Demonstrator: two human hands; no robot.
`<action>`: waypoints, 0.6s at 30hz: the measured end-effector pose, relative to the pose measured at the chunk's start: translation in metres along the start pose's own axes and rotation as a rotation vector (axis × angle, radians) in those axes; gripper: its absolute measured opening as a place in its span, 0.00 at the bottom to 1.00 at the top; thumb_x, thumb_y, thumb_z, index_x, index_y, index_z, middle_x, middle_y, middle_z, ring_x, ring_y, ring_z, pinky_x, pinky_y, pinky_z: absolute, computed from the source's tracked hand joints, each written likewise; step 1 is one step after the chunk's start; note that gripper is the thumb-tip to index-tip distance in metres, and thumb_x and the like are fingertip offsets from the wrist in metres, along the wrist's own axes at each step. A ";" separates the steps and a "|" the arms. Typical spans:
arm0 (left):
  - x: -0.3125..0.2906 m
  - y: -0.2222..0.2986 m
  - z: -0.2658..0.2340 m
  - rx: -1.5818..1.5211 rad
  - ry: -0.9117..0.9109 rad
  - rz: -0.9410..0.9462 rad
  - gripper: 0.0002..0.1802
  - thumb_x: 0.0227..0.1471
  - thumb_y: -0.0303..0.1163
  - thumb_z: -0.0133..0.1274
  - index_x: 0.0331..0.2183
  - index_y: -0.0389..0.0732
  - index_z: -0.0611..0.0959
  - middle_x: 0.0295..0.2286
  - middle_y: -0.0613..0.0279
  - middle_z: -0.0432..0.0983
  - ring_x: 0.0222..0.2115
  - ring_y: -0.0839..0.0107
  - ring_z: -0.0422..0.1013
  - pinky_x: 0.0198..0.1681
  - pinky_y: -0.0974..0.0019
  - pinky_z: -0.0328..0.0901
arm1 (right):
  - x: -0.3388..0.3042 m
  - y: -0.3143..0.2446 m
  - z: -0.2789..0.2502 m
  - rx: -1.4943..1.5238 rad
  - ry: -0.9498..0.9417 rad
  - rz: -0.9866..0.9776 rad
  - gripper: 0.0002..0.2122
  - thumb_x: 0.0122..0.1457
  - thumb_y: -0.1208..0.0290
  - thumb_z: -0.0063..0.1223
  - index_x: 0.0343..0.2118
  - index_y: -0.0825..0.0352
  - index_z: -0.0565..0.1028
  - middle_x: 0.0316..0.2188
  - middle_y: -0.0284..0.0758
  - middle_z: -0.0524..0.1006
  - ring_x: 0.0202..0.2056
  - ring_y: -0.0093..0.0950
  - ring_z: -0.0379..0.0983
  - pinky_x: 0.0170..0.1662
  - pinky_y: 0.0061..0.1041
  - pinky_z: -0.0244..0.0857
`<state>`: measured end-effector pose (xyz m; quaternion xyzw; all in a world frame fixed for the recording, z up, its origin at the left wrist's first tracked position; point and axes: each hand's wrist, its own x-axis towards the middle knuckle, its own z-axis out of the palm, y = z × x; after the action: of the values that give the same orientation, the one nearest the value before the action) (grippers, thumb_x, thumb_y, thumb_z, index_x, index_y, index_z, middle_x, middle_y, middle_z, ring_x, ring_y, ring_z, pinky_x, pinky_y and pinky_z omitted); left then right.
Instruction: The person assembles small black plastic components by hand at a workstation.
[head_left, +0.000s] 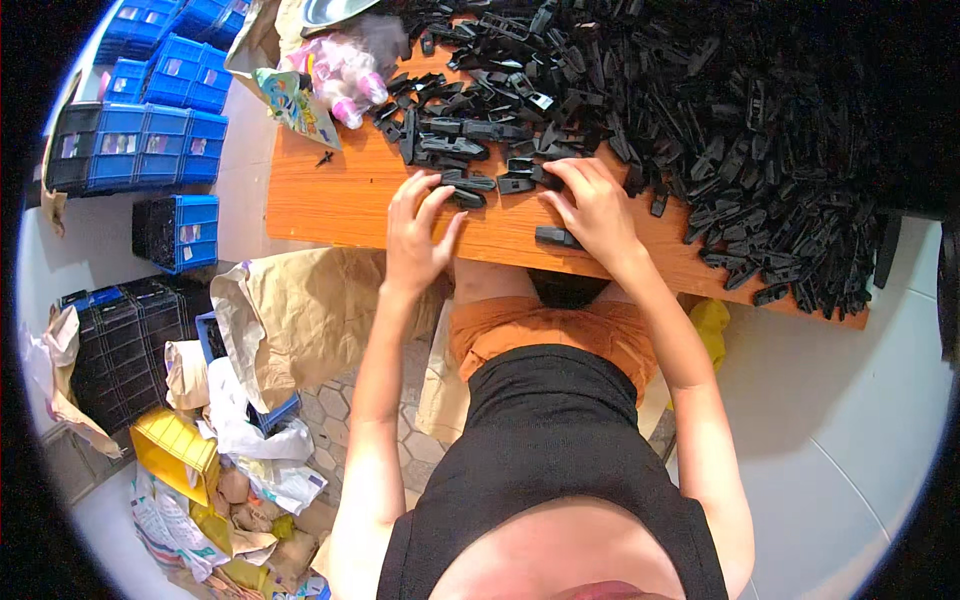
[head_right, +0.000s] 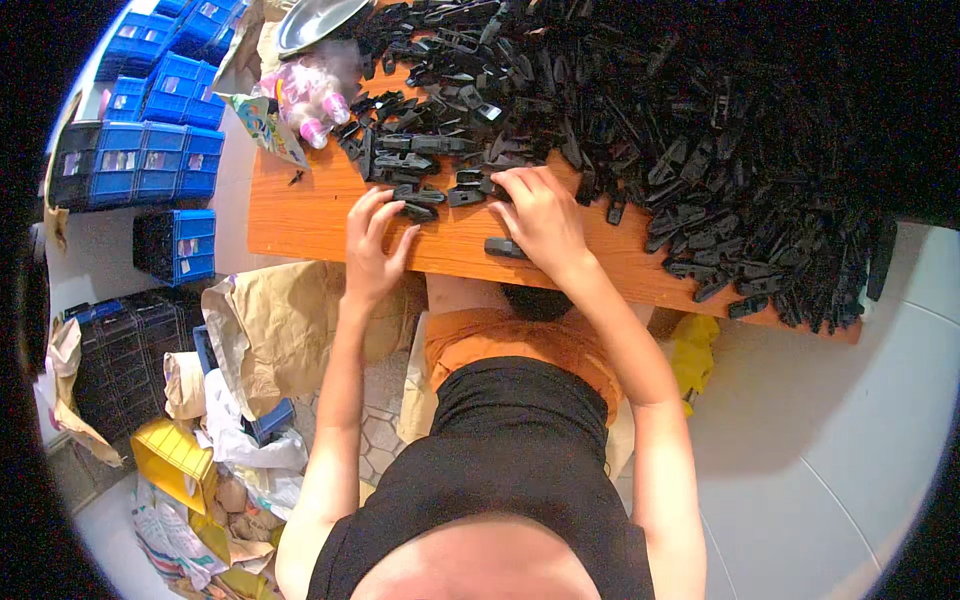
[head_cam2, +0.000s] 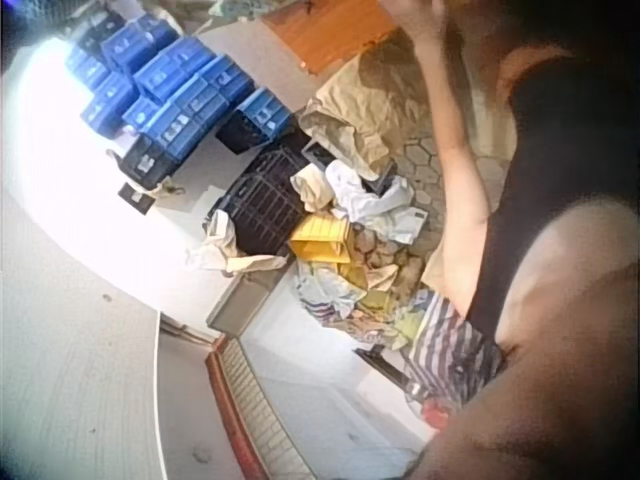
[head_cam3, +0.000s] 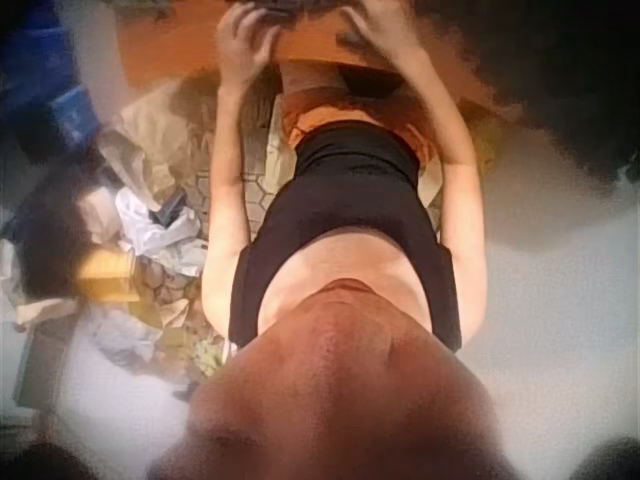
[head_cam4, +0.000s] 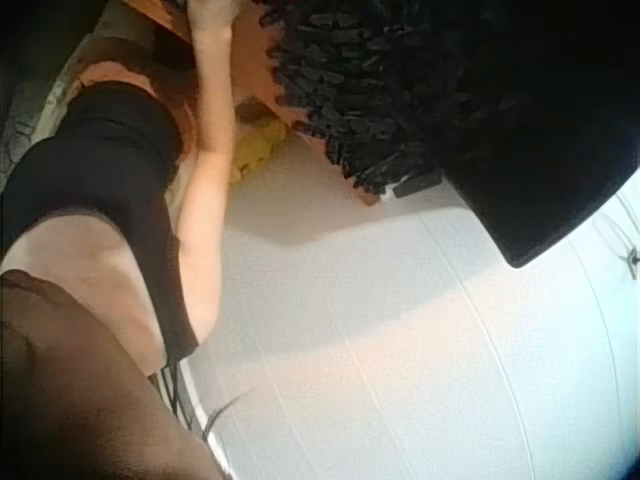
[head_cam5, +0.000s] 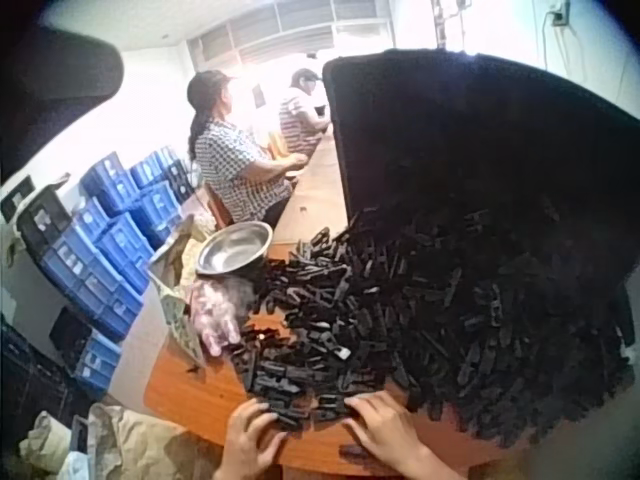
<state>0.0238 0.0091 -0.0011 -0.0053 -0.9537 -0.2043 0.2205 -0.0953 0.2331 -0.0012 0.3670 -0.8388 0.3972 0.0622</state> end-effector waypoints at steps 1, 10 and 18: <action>0.001 -0.009 -0.002 -0.061 -0.043 -0.022 0.23 0.42 0.27 0.63 0.43 0.42 0.77 0.45 0.56 0.67 0.46 0.57 0.66 0.49 0.56 0.63 | 0.001 0.002 0.002 0.012 -0.010 0.001 0.13 0.49 0.73 0.60 0.39 0.66 0.74 0.34 0.38 0.76 0.41 0.38 0.71 0.43 0.34 0.67; -0.018 0.007 0.009 -0.199 0.093 -0.011 0.20 0.42 0.16 0.60 0.41 0.38 0.80 0.40 0.55 0.67 0.33 0.64 0.74 0.32 0.66 0.70 | -0.032 0.010 -0.028 0.116 -0.075 0.031 0.14 0.46 0.80 0.61 0.38 0.69 0.76 0.34 0.39 0.76 0.37 0.38 0.72 0.42 0.32 0.66; -0.001 0.057 0.038 -0.300 -0.022 -0.019 0.19 0.45 0.16 0.57 0.42 0.38 0.80 0.35 0.54 0.72 0.34 0.61 0.73 0.36 0.64 0.69 | -0.043 0.010 -0.040 0.279 -0.055 0.114 0.15 0.47 0.83 0.59 0.40 0.69 0.76 0.35 0.38 0.75 0.36 0.34 0.74 0.39 0.28 0.68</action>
<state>0.0150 0.0760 -0.0107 -0.0313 -0.9149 -0.3464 0.2049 -0.0786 0.2901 0.0026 0.3346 -0.7964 0.5026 -0.0352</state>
